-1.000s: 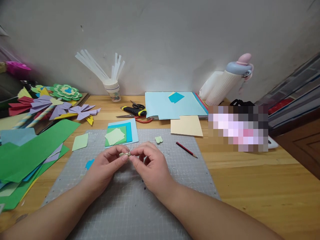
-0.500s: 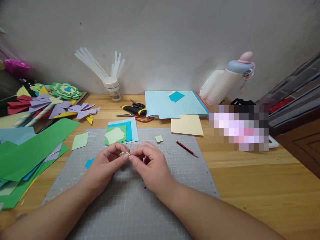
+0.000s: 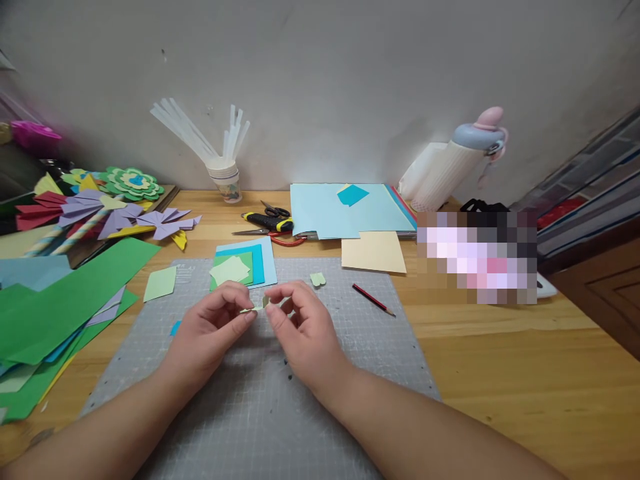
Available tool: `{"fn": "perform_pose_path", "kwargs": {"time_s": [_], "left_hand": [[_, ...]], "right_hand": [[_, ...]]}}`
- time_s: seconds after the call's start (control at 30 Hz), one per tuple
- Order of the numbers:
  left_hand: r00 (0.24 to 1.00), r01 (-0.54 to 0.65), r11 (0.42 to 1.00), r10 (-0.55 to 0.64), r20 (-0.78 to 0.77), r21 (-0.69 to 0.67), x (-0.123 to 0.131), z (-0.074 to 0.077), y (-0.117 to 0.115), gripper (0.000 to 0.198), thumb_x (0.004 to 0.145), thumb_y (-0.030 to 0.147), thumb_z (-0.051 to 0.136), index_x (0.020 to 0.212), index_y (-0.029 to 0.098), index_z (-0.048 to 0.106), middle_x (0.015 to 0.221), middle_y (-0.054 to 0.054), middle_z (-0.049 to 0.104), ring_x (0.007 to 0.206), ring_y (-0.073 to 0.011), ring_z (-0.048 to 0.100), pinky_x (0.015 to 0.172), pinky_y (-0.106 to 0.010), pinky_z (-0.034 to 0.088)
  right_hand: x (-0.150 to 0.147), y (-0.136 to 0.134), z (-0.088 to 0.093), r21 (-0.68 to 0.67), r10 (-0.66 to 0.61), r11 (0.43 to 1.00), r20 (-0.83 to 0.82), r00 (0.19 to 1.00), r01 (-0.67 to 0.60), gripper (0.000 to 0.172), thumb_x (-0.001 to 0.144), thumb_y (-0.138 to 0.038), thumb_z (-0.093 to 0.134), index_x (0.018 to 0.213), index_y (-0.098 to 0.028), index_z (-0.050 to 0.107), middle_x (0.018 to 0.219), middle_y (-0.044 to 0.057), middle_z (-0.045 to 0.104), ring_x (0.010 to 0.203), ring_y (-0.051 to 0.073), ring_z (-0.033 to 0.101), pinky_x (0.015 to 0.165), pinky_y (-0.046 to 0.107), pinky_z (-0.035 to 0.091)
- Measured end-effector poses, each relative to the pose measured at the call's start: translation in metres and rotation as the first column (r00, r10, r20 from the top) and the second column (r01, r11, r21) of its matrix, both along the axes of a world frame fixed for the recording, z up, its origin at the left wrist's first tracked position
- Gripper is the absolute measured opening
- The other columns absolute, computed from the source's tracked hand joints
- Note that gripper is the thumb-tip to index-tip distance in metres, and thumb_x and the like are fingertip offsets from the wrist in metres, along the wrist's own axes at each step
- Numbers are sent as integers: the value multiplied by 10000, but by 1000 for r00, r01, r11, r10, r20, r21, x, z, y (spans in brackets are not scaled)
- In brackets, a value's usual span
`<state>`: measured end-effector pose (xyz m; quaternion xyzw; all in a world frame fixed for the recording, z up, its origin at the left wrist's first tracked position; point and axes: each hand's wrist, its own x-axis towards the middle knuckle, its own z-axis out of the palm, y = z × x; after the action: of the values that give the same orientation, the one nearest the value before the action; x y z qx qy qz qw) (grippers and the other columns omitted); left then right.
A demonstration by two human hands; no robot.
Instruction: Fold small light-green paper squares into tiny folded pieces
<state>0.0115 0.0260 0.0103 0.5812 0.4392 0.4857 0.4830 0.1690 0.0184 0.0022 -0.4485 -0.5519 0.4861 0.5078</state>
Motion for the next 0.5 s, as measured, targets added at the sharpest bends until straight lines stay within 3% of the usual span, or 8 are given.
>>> {"fn": "perform_pose_path", "kwargs": {"time_s": [0.1, 0.2, 0.3, 0.5], "left_hand": [[995, -45, 994, 53, -82, 101, -2, 0, 0, 55, 766, 177, 625, 728, 211, 602, 759, -10, 501, 750, -160, 469, 659, -266, 370], [985, -48, 987, 72, -154, 154, -3, 0, 1, 99, 755, 125, 605, 740, 221, 623, 777, -11, 516, 732, -155, 480, 655, -268, 377], [977, -47, 987, 78, -197, 154, -2, 2, 0, 152, 719, 79, 594, 718, 222, 646, 799, -14, 513, 750, -159, 504, 664, -270, 393], [973, -13, 988, 48, -227, 152, -1, 2, -2, 215, 698, 35, 564, 692, 228, 659, 820, -11, 508, 827, -162, 515, 731, -267, 398]], "right_hand": [[0, 2, -2, -267, 47, 959, -180, 983, -94, 203, 865, -401, 508, 828, -204, 545, 626, -31, 515, 507, 94, 459, 423, 193, 317], [-1, 4, 0, -420, 157, 847, -386, 909, -325, 323, 854, -455, 484, 705, -169, 514, 609, -16, 517, 441, 76, 462, 348, 169, 223], [-2, 6, 2, -446, 163, 793, -502, 849, -416, 283, 815, -430, 558, 728, -163, 521, 660, -6, 548, 450, 66, 488, 344, 154, 212], [-2, 6, 6, -461, 134, 812, -448, 884, -357, 255, 754, -382, 631, 689, -173, 500, 601, -36, 532, 431, 57, 468, 357, 152, 200]]}}
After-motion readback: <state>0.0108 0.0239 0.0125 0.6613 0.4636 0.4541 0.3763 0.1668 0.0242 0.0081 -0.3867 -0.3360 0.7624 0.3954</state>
